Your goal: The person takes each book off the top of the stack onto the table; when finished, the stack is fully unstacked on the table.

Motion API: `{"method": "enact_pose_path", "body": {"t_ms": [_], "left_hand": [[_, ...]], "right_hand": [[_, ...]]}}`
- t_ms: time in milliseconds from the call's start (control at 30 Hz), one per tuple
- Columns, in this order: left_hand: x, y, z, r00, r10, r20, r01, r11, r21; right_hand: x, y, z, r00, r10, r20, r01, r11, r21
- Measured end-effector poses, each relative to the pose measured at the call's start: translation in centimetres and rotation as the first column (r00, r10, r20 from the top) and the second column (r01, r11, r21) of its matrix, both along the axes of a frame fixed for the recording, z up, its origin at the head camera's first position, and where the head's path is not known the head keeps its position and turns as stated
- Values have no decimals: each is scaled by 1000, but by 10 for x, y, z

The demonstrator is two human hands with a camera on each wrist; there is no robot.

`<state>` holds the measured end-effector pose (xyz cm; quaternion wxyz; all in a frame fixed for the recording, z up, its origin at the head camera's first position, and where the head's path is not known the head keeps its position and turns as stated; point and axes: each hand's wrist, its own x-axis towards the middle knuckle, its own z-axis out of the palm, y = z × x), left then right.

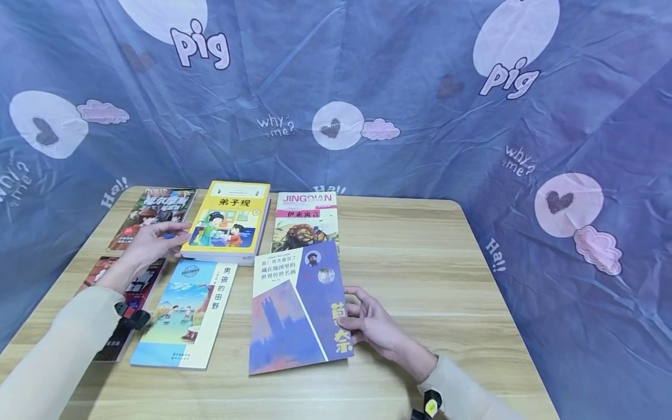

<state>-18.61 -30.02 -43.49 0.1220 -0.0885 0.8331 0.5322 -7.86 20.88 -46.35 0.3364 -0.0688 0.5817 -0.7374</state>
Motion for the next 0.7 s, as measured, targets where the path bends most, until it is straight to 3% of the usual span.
{"method": "enact_pose_path", "body": {"t_ms": [367,700], "left_hand": [[1,-4,1,1000,-6,10,6,1000,-5],[-2,-1,0,1000,2,5,-2,1000,-19]], "right_hand": [[17,0,-5,999,45,30,-45,999,1],[28,-20,-10,998,6,65,-12,996,89]]}}
